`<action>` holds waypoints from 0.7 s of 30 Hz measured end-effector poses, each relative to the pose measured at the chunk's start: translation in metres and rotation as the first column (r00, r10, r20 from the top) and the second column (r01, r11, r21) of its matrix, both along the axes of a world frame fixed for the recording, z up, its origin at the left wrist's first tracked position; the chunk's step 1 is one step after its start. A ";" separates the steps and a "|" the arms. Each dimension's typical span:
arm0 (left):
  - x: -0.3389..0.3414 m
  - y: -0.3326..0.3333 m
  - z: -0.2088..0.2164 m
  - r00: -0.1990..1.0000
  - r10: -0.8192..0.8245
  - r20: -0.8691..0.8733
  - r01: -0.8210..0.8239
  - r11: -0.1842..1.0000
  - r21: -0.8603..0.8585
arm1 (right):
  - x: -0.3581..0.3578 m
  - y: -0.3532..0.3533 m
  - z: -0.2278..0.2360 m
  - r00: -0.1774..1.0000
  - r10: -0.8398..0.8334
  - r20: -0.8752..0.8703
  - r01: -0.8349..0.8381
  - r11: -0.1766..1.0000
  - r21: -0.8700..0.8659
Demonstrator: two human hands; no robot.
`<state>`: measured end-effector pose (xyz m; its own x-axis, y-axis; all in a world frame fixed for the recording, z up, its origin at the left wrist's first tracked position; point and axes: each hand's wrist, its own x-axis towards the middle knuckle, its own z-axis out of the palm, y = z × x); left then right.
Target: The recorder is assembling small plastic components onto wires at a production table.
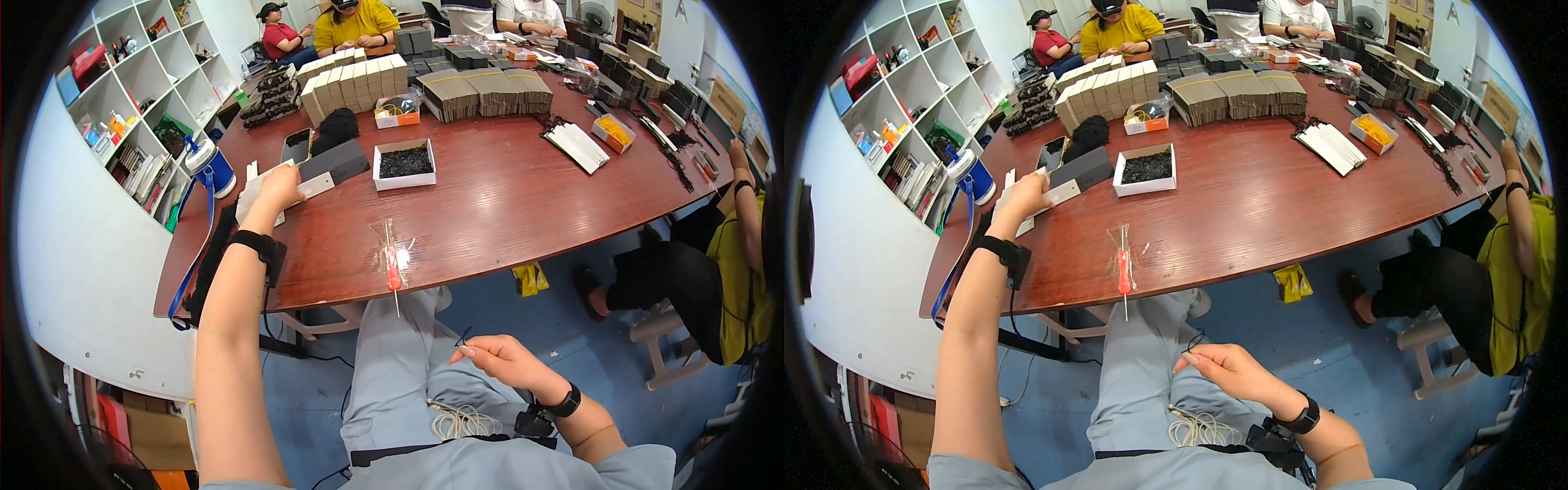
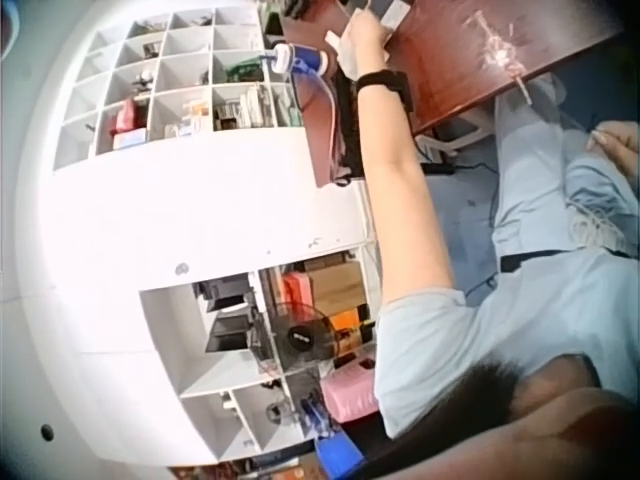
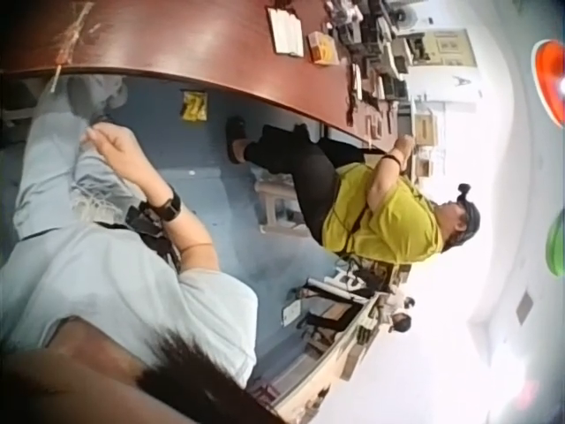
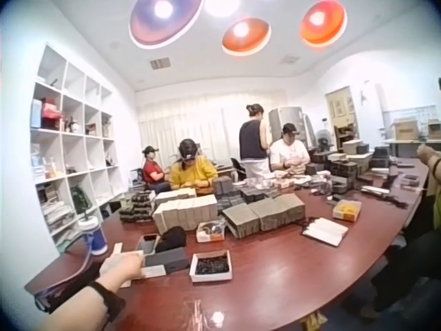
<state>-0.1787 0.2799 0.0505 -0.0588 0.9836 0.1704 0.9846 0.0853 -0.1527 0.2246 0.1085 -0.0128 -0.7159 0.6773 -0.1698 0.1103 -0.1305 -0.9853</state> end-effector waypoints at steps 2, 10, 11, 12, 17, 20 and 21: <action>0.000 -0.002 -0.001 1.000 -0.015 0.000 0.015 1.000 -0.005 | -0.001 -0.001 0.001 1.000 0.004 0.015 -0.004 0.999 0.032; 0.025 -0.037 -0.005 0.510 -0.412 0.755 0.216 0.911 0.351 | -0.001 -0.005 0.005 1.000 0.004 -0.003 -0.004 1.000 0.010; 0.046 -0.051 0.000 0.346 -0.392 0.852 0.176 0.920 0.351 | -0.002 -0.004 0.005 1.000 -0.007 -0.025 0.007 1.000 0.002; 0.070 -0.071 0.008 0.141 -0.398 0.906 0.169 0.912 0.374 | -0.002 -0.003 0.007 1.000 -0.010 -0.022 0.010 1.000 -0.004; 0.141 -0.158 -0.011 -0.219 -0.311 0.925 0.173 0.921 0.350 | -0.015 0.005 0.031 0.986 -0.063 -0.153 0.075 0.995 0.071; 0.145 -0.169 -0.034 -0.044 -0.609 0.792 0.012 0.792 0.610 | -0.023 0.011 0.041 0.980 -0.079 -0.182 0.095 0.992 0.079; 0.139 -0.165 -0.037 0.064 -0.657 0.751 -0.007 0.752 0.659 | -0.026 0.011 0.043 0.977 -0.077 -0.197 0.096 0.992 0.087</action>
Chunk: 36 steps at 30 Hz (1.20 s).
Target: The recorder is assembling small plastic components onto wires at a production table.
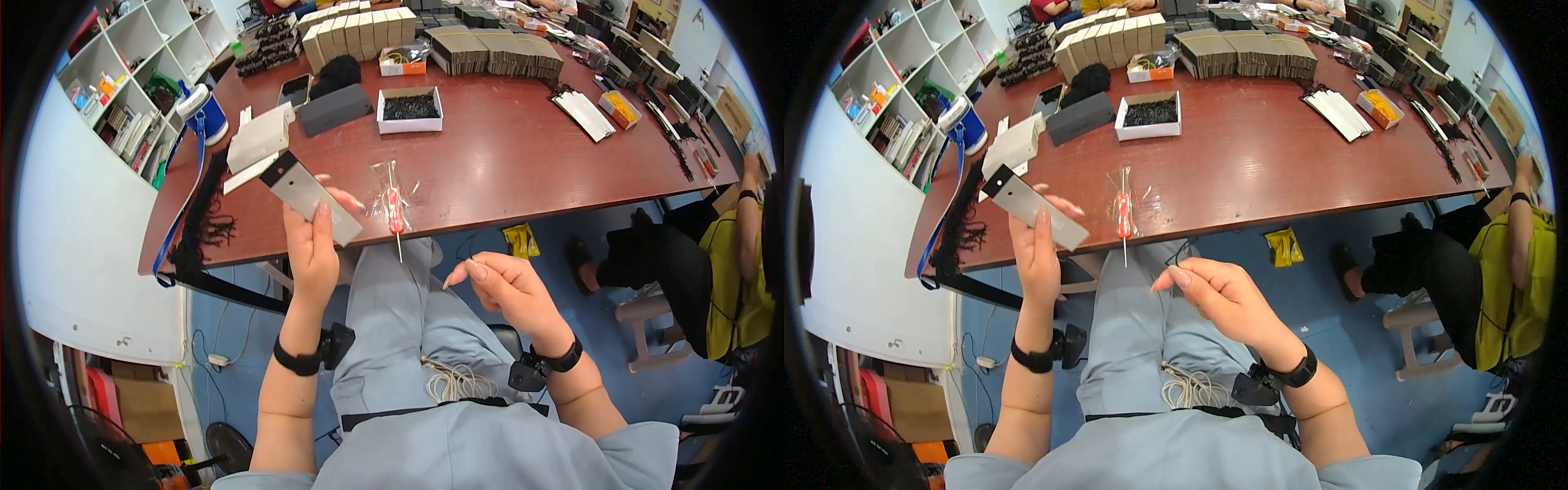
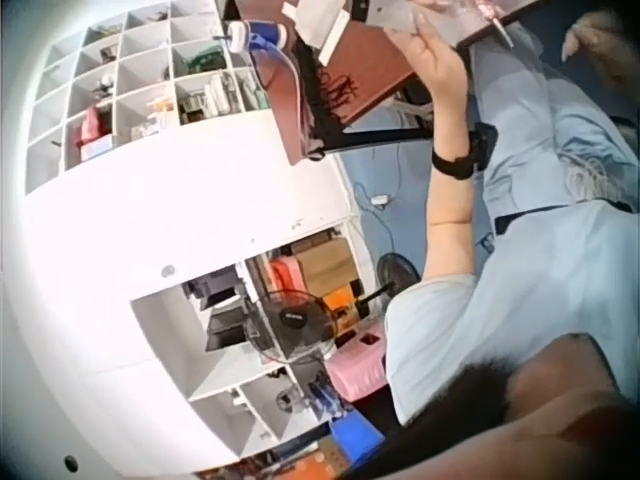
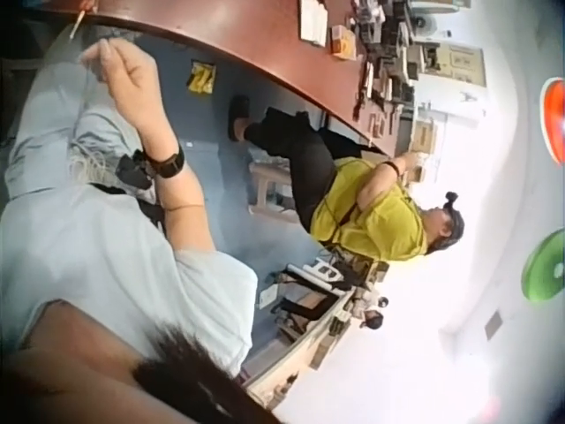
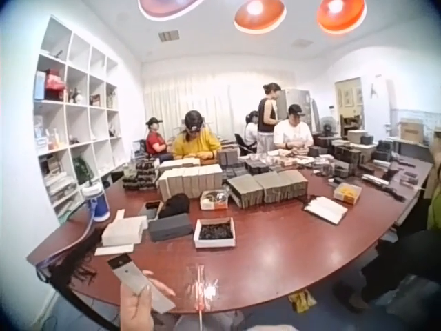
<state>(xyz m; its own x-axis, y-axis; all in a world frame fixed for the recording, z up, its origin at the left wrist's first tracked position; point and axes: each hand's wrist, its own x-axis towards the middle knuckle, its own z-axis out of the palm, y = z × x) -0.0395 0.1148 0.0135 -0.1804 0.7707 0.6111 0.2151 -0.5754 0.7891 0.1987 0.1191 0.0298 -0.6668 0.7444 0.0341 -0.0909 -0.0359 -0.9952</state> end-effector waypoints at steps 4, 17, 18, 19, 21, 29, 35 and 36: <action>-0.004 0.005 -0.016 0.992 0.071 -0.102 -0.068 0.997 0.033 | -0.002 -0.011 -0.009 1.000 0.021 0.000 -0.021 1.000 0.007; 0.047 -0.056 -0.076 0.935 -0.228 0.273 0.316 0.885 -0.343 | 0.006 -0.019 -0.025 0.996 -0.016 0.090 0.025 0.995 -0.092; 0.049 -0.058 -0.081 0.912 -0.242 0.332 0.375 0.822 -0.428 | 0.006 -0.019 -0.027 0.996 -0.019 0.091 0.028 0.995 -0.096; 0.049 -0.058 -0.084 0.911 -0.244 0.334 0.378 0.820 -0.431 | 0.006 -0.020 -0.028 0.995 -0.022 0.100 0.032 0.994 -0.103; 0.048 -0.056 -0.088 0.886 -0.199 0.418 0.394 0.798 -0.456 | 0.006 -0.021 -0.029 0.994 -0.025 0.111 0.037 0.993 -0.111; 0.047 -0.051 -0.102 0.878 -0.297 0.376 0.454 0.767 -0.454 | 0.004 -0.024 -0.031 0.994 0.002 0.107 0.012 0.993 -0.122; 0.040 -0.037 -0.107 0.863 -0.306 0.401 0.471 0.774 -0.423 | -0.002 -0.022 -0.031 0.992 0.054 0.115 -0.036 0.988 -0.151; 0.038 -0.031 -0.107 0.866 -0.314 0.388 0.470 0.776 -0.421 | -0.005 -0.021 -0.029 0.992 0.053 0.117 -0.035 0.988 -0.151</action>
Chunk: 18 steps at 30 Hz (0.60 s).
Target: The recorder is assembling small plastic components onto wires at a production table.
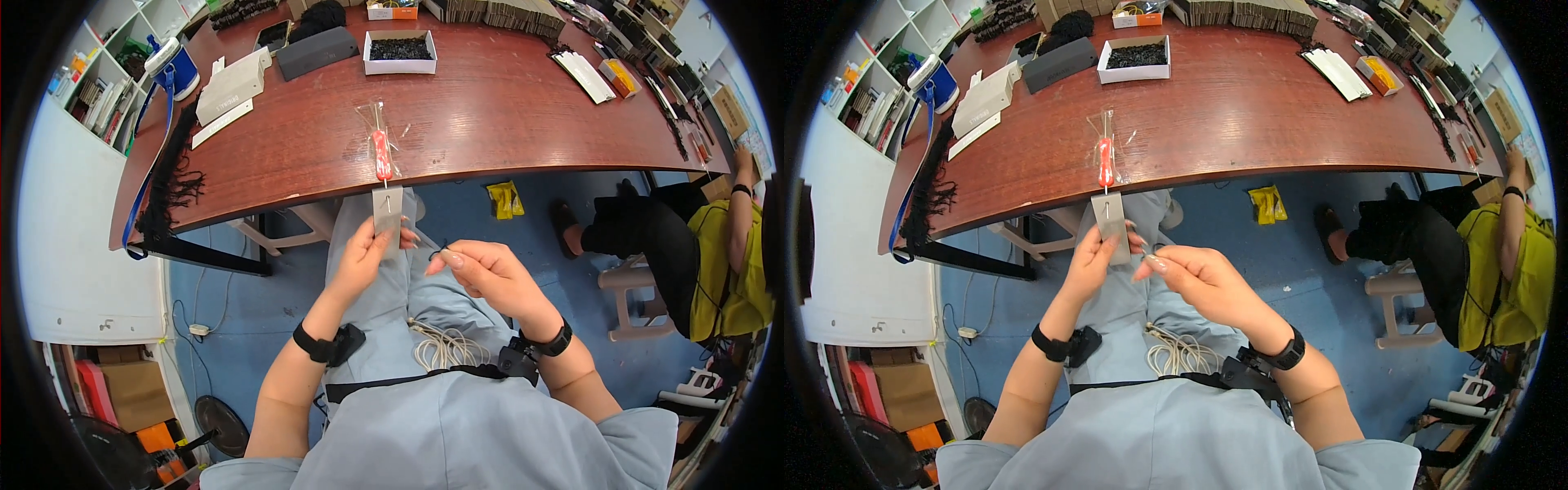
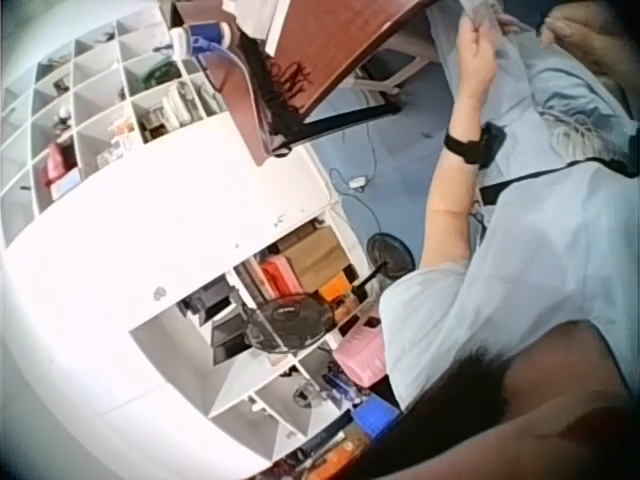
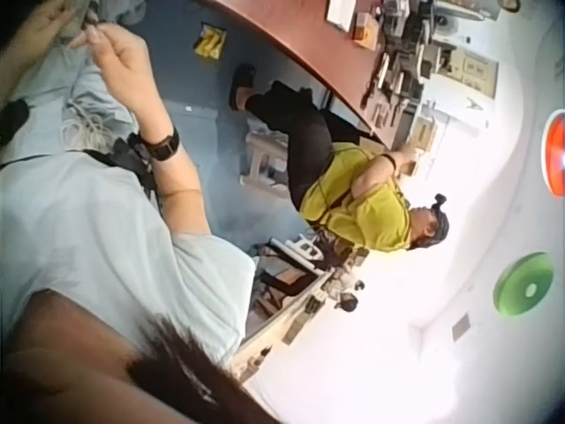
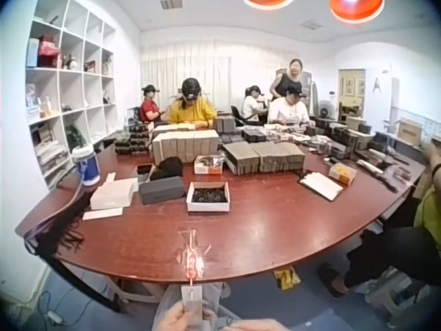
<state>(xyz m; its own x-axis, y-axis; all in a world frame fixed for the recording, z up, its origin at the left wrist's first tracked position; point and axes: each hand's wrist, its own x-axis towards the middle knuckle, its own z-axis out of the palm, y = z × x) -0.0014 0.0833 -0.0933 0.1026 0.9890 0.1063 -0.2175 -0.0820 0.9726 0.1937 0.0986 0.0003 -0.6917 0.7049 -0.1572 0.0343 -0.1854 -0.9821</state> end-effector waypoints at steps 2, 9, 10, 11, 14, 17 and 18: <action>-0.003 0.010 0.001 1.000 0.003 0.008 -0.003 0.999 -0.032 | -0.010 0.003 0.004 0.994 0.095 -0.047 -0.089 0.989 0.117; -0.005 0.011 0.005 0.995 0.052 -0.089 -0.050 0.998 0.027 | -0.039 0.026 0.008 0.981 0.173 -0.084 -0.137 0.937 0.321; -0.005 0.010 0.006 0.982 0.079 -0.172 -0.072 0.996 0.048 | -0.040 0.031 0.005 0.983 0.175 -0.046 -0.148 0.924 0.351; -0.005 0.010 0.004 0.982 0.084 -0.168 -0.077 0.996 0.046 | -0.041 0.034 0.000 0.984 0.176 -0.008 -0.160 0.911 0.381; -0.006 0.013 -0.002 0.973 0.106 -0.205 -0.096 0.994 0.058 | -0.040 0.046 -0.027 0.993 0.116 0.029 -0.118 0.907 0.404; -0.005 0.014 -0.006 0.995 0.059 -0.076 -0.058 0.998 0.022 | -0.037 0.047 -0.033 0.995 0.081 0.061 -0.099 0.907 0.409; -0.005 0.014 -0.005 0.994 0.066 -0.086 -0.064 0.998 0.029 | -0.035 0.046 -0.034 0.997 0.061 0.052 -0.077 0.910 0.407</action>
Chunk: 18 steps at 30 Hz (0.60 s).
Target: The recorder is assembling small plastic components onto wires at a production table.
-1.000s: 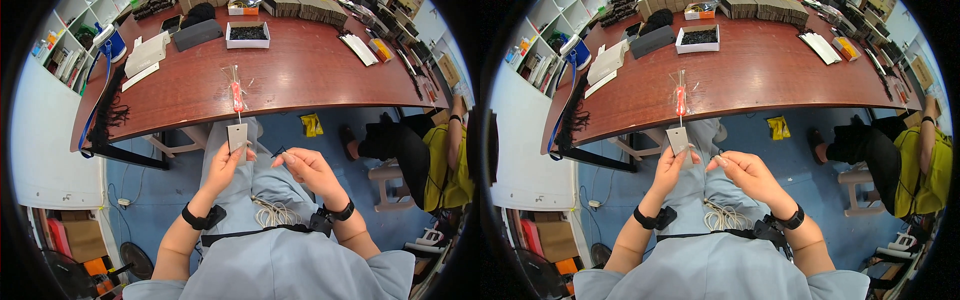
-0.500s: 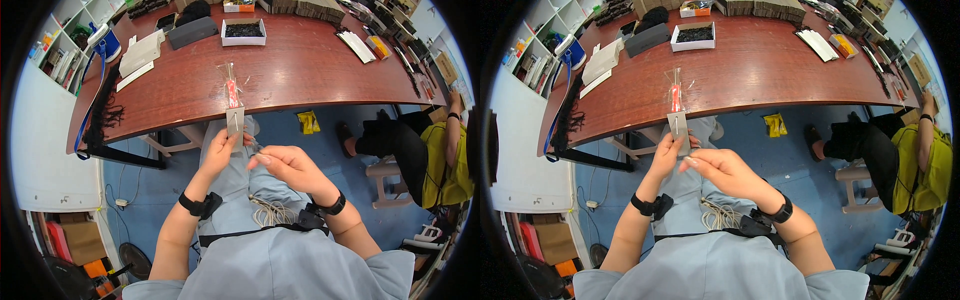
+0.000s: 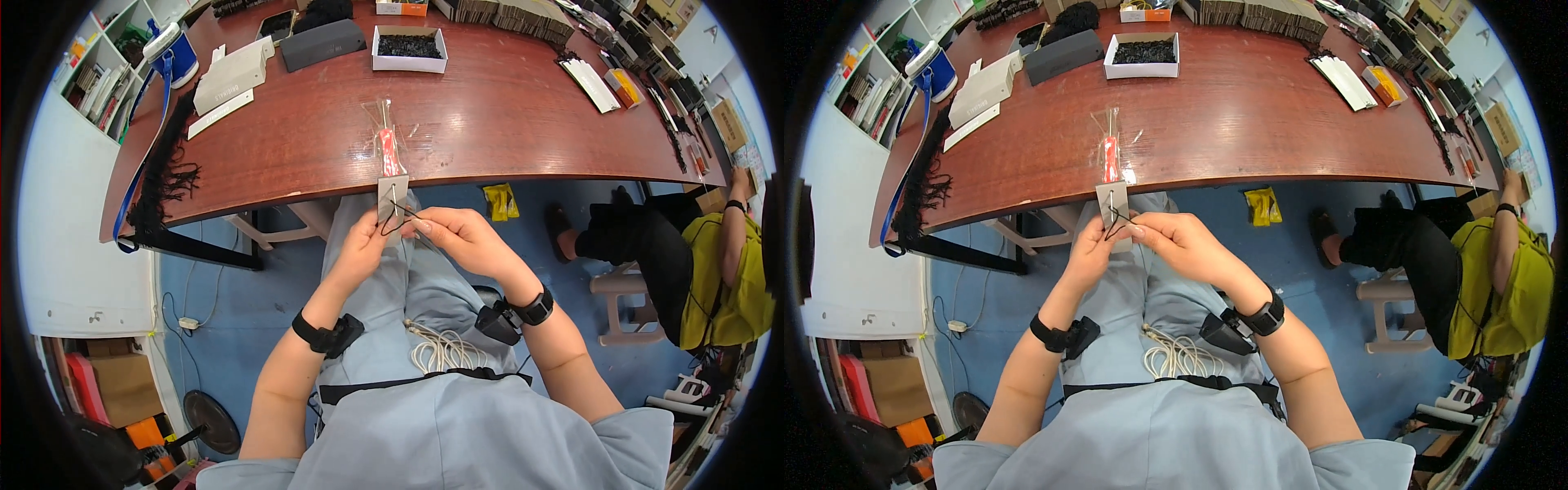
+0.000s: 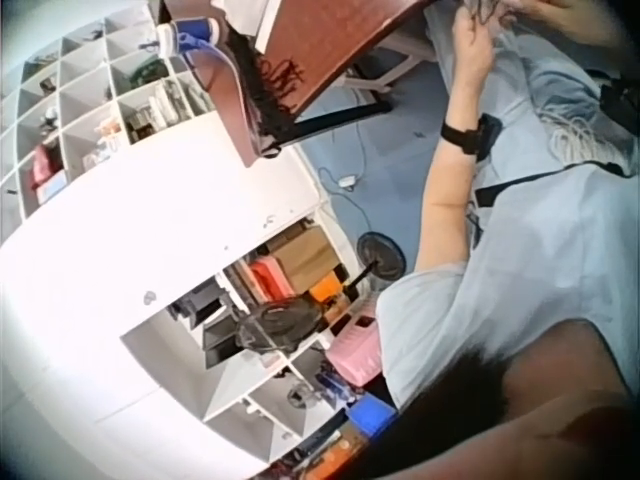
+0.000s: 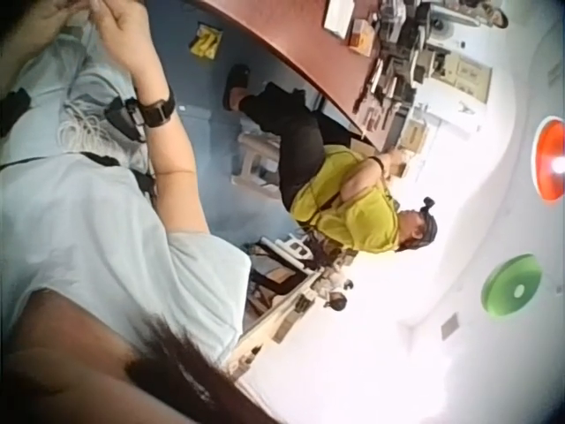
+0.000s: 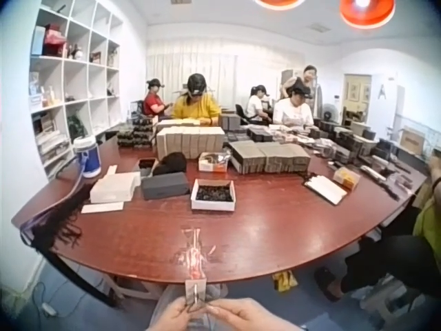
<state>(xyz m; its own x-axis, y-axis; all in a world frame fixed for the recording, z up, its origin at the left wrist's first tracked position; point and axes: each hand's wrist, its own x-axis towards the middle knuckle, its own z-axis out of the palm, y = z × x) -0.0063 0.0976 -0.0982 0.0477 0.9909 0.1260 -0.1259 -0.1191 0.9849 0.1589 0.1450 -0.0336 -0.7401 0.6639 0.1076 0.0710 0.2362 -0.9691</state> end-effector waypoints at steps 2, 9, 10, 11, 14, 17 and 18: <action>0.000 -0.001 0.002 1.000 0.007 -0.009 -0.007 1.000 0.005 | 0.004 0.000 0.005 0.999 -0.015 0.046 0.017 0.999 -0.046; -0.003 -0.007 0.008 0.997 -0.053 0.050 0.057 0.995 -0.081 | 0.040 0.020 -0.009 0.961 -0.276 0.025 0.272 0.918 -0.287; -0.004 -0.009 0.009 0.998 -0.063 0.021 0.065 0.994 -0.089 | 0.048 0.022 -0.008 0.979 -0.201 0.009 0.194 0.928 -0.318; -0.004 -0.010 0.009 0.998 -0.065 0.019 0.066 0.994 -0.088 | 0.049 0.022 -0.010 0.979 -0.203 0.007 0.195 0.928 -0.318; -0.008 -0.019 0.012 0.995 -0.073 -0.068 0.068 0.996 -0.063 | 0.051 0.016 -0.014 0.980 -0.197 -0.029 0.173 0.916 -0.362; -0.011 -0.027 0.017 0.985 -0.094 -0.147 0.091 0.995 -0.028 | 0.053 0.010 -0.014 0.990 -0.140 -0.027 0.119 0.916 -0.384; -0.013 -0.029 0.018 0.959 -0.121 -0.256 0.131 0.991 0.024 | 0.054 0.008 -0.014 0.999 -0.052 -0.015 0.041 0.915 -0.402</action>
<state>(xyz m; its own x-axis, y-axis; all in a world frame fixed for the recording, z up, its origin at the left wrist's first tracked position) -0.0194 0.0688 -0.0804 0.2073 0.9692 0.1330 0.1110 -0.1583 0.9811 0.2129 0.1532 -0.0473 -0.7077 0.6888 -0.1569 0.0469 -0.1758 -0.9833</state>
